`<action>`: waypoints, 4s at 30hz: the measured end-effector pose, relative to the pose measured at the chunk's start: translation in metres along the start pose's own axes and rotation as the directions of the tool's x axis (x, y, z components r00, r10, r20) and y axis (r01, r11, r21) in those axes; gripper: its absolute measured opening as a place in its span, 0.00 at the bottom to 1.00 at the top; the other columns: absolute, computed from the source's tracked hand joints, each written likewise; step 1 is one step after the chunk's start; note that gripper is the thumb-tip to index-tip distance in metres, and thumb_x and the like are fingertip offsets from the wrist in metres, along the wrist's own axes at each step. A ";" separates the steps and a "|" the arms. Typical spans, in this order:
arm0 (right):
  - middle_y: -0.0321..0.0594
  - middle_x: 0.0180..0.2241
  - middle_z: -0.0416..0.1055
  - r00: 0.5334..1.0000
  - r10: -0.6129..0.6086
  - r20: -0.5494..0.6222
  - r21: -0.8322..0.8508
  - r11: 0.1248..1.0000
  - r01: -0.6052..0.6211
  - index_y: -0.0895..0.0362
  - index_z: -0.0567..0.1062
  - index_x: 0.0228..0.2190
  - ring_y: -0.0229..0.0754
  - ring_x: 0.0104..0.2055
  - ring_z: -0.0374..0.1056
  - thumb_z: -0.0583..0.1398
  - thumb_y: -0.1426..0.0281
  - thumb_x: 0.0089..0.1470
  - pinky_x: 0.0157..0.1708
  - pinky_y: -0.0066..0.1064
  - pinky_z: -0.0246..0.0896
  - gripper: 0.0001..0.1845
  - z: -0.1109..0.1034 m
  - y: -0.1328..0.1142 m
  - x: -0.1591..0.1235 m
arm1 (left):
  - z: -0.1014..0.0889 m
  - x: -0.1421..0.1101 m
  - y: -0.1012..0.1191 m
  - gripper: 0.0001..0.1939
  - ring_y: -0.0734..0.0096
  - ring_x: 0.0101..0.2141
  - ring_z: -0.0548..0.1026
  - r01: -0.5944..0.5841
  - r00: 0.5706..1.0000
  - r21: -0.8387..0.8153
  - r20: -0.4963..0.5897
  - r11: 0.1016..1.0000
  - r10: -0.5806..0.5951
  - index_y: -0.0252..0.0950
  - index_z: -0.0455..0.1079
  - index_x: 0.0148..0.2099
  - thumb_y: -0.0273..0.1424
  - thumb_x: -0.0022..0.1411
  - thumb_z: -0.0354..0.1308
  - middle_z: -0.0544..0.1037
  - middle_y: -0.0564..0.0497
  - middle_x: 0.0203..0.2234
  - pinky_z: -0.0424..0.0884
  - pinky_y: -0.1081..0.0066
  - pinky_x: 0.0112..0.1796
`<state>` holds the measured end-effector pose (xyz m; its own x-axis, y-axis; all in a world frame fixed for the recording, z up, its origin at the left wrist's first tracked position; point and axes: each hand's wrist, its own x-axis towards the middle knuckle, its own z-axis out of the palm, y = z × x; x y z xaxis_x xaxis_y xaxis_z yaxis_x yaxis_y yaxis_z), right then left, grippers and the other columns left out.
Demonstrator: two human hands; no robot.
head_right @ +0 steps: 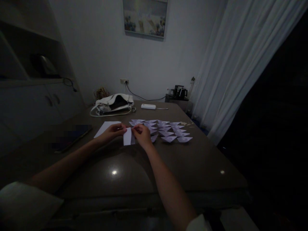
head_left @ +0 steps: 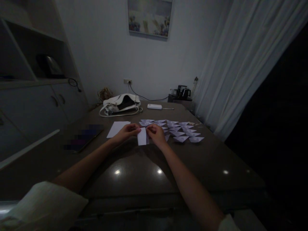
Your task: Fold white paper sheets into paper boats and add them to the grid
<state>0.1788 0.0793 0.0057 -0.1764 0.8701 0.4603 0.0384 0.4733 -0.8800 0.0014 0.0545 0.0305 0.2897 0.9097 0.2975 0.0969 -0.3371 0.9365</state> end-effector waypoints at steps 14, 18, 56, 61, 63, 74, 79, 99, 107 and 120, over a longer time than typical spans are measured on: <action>0.35 0.25 0.73 0.990 0.122 0.068 0.209 0.969 -0.133 0.55 0.72 0.26 0.41 0.25 0.71 0.62 0.59 0.44 0.25 0.34 0.71 0.12 0.000 -0.001 0.000 | 0.002 0.001 0.000 0.21 0.66 0.29 0.75 -0.017 0.987 0.066 -0.161 0.998 0.027 0.35 0.71 0.34 0.45 0.43 0.68 0.77 0.51 0.27 0.71 0.68 0.31; 0.36 0.26 0.74 0.991 0.117 0.062 0.212 0.969 -0.128 0.55 0.72 0.26 0.40 0.25 0.71 0.64 0.60 0.41 0.25 0.34 0.71 0.13 0.001 -0.001 0.000 | 0.001 0.002 -0.001 0.22 0.65 0.29 0.75 -0.015 0.988 0.093 -0.151 0.996 0.029 0.33 0.74 0.35 0.46 0.45 0.67 0.79 0.48 0.28 0.71 0.67 0.32; 0.36 0.24 0.73 0.997 0.041 0.062 0.095 0.994 -0.047 0.57 0.73 0.27 0.39 0.23 0.71 0.62 0.74 0.43 0.25 0.30 0.69 0.04 -0.001 0.003 0.003 | -0.001 0.001 -0.001 0.22 0.61 0.33 0.77 -0.069 0.974 0.183 -0.202 0.981 0.106 0.33 0.77 0.31 0.46 0.40 0.70 0.81 0.46 0.29 0.73 0.65 0.37; 0.36 0.24 0.74 0.997 0.043 0.068 0.098 0.994 -0.049 0.57 0.73 0.27 0.39 0.25 0.71 0.62 0.74 0.44 0.28 0.31 0.70 0.04 -0.001 0.002 0.003 | -0.001 0.001 -0.001 0.22 0.60 0.35 0.77 -0.070 0.971 0.199 -0.211 0.977 0.113 0.34 0.78 0.35 0.45 0.41 0.70 0.82 0.46 0.33 0.73 0.66 0.37; 0.36 0.24 0.73 0.997 0.045 0.065 0.095 0.994 -0.051 0.58 0.73 0.27 0.39 0.24 0.71 0.62 0.75 0.44 0.28 0.31 0.70 0.04 -0.001 0.002 0.003 | -0.001 0.002 -0.001 0.22 0.60 0.34 0.77 -0.068 0.972 0.207 -0.207 0.976 0.111 0.34 0.78 0.35 0.45 0.41 0.70 0.82 0.45 0.32 0.73 0.66 0.36; 0.37 0.24 0.74 0.999 0.028 0.042 0.051 0.998 -0.030 0.58 0.73 0.27 0.39 0.26 0.72 0.62 0.75 0.44 0.30 0.31 0.70 0.04 0.001 0.002 0.002 | 0.000 0.001 0.002 0.23 0.59 0.34 0.78 -0.063 0.976 0.212 -0.190 0.975 0.104 0.34 0.79 0.35 0.46 0.42 0.69 0.82 0.45 0.32 0.74 0.65 0.37; 0.37 0.24 0.74 0.999 0.021 0.043 0.042 0.999 -0.023 0.58 0.73 0.26 0.39 0.26 0.72 0.62 0.74 0.44 0.30 0.31 0.70 0.03 0.000 0.001 0.002 | 0.001 -0.001 0.004 0.22 0.58 0.35 0.77 -0.055 0.977 0.219 -0.191 0.974 0.099 0.34 0.79 0.35 0.45 0.41 0.70 0.82 0.45 0.33 0.74 0.65 0.38; 0.38 0.27 0.76 0.999 0.012 -0.038 0.033 0.999 -0.011 0.57 0.73 0.26 0.42 0.31 0.74 0.61 0.74 0.43 0.32 0.32 0.70 0.03 -0.003 0.003 0.005 | -0.002 0.001 -0.001 0.21 0.64 0.29 0.76 -0.009 0.977 0.177 -0.209 0.984 0.047 0.33 0.77 0.33 0.47 0.48 0.65 0.80 0.48 0.26 0.72 0.69 0.33; 0.38 0.27 0.76 0.997 -0.004 -0.075 0.024 1.000 0.006 0.57 0.73 0.25 0.42 0.31 0.74 0.61 0.74 0.43 0.33 0.32 0.71 0.03 -0.002 0.003 0.007 | -0.004 0.000 -0.003 0.19 0.67 0.28 0.73 -0.015 0.972 0.170 -0.230 0.985 0.054 0.34 0.75 0.29 0.47 0.48 0.64 0.78 0.50 0.24 0.69 0.72 0.31; 0.37 0.25 0.75 0.997 0.010 -0.071 0.021 1.000 -0.008 0.57 0.73 0.24 0.42 0.29 0.73 0.61 0.74 0.42 0.31 0.32 0.70 0.02 0.000 0.002 0.005 | -0.004 -0.001 0.000 0.12 0.70 0.23 0.70 -0.050 0.967 0.198 -0.236 0.979 0.097 0.35 0.71 0.24 0.39 0.49 0.63 0.72 0.54 0.18 0.65 0.73 0.27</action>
<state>0.1780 0.0845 0.0061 -0.1058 0.8822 0.4588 0.0191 0.4631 -0.8861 -0.0030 0.0545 0.0315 0.0651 0.9043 0.4220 0.2692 -0.4231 0.8652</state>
